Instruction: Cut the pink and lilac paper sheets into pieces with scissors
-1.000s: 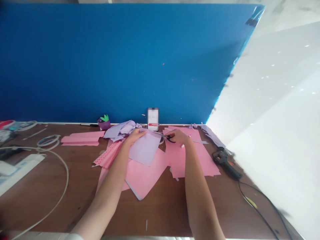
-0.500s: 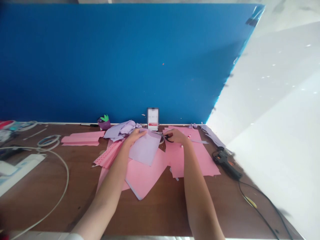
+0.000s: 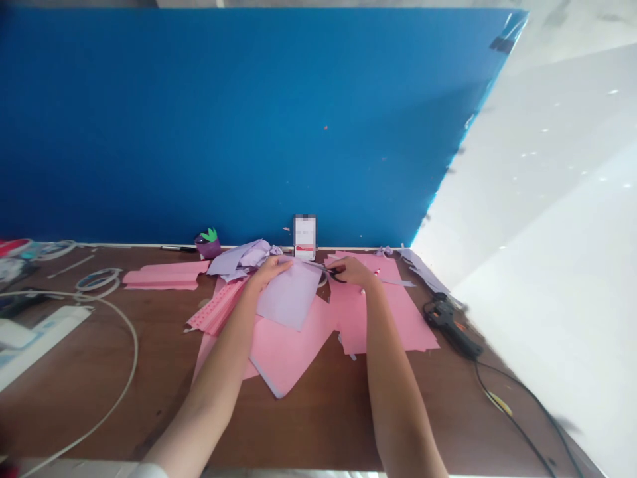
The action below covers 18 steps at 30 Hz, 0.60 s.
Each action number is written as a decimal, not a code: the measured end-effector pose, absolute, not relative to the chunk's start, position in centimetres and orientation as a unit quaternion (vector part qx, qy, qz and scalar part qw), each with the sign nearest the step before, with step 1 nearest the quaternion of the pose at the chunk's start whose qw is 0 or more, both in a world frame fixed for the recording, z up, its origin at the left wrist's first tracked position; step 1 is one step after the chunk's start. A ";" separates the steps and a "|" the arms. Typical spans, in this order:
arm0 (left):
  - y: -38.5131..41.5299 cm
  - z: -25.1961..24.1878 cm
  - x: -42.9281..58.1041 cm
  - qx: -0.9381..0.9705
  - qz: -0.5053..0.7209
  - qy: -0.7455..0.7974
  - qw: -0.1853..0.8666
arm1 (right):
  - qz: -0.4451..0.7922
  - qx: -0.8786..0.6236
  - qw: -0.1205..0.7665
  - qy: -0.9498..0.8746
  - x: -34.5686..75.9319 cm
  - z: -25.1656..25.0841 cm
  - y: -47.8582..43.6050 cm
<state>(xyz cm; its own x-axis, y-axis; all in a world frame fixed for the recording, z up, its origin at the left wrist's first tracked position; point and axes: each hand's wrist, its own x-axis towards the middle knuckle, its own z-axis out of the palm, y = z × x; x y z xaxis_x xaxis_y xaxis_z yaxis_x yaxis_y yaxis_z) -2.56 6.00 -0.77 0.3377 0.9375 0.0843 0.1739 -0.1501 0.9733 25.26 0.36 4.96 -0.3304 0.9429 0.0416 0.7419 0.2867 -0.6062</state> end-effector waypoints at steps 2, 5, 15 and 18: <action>5.9 -0.6 -2.6 0.655 0.388 0.427 0.488 | 0.256 -0.536 0.206 -0.778 25.3 4.7 0.6; 5.8 -0.5 -2.6 0.660 0.389 0.420 0.486 | 0.267 -0.534 0.209 -0.775 25.4 4.5 0.7; 6.3 -1.0 -2.6 0.658 0.382 0.428 0.488 | 0.274 -0.523 0.215 -0.778 25.5 4.1 1.2; 6.3 -1.1 -2.6 0.653 0.379 0.425 0.499 | 0.281 -0.519 0.214 -0.779 25.4 4.0 1.2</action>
